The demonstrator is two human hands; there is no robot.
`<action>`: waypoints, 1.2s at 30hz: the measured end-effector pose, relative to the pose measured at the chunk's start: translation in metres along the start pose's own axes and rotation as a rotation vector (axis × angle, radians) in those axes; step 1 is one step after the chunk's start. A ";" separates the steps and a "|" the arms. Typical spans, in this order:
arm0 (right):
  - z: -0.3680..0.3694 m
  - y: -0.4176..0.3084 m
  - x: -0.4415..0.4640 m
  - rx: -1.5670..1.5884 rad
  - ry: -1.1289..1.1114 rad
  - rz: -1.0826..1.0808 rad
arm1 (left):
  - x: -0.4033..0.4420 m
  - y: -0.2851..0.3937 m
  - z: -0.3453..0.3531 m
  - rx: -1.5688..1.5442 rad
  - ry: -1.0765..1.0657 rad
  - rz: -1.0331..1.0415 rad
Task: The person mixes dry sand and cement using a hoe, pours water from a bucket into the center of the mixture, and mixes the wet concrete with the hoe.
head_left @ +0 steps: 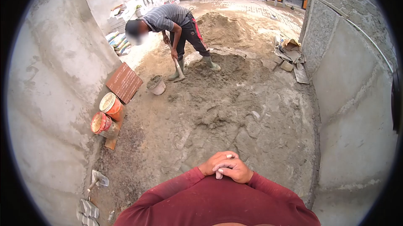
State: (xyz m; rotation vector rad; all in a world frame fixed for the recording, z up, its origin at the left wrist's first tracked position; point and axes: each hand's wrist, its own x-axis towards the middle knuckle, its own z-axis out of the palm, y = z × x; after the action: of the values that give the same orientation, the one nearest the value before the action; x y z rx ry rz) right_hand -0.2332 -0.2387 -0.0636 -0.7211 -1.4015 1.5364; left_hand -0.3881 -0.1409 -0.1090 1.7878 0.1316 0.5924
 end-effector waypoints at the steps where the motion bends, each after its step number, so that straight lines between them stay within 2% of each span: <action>1: 0.001 0.000 0.000 0.001 -0.001 -0.003 | -0.004 -0.007 0.001 0.058 0.024 0.044; 7: 0.005 -0.002 0.001 -0.007 -0.011 -0.003 | 0.002 0.030 -0.004 0.009 0.007 0.068; 16: 0.007 0.001 0.004 0.023 -0.010 0.014 | -0.002 0.019 -0.010 0.098 -0.039 0.112; 20: 0.007 0.001 0.007 0.033 -0.016 0.013 | -0.007 0.003 -0.013 0.001 -0.066 0.075; 23: 0.007 0.000 0.007 0.029 -0.020 0.007 | -0.004 0.017 -0.011 0.194 -0.001 0.244; 36: 0.007 0.001 0.004 0.031 -0.004 0.025 | -0.007 0.003 -0.009 0.081 -0.022 0.191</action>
State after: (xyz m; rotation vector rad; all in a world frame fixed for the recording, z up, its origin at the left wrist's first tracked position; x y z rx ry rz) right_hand -0.2419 -0.2381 -0.0630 -0.7199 -1.3734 1.5759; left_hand -0.3993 -0.1365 -0.1072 1.8977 -0.0310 0.7113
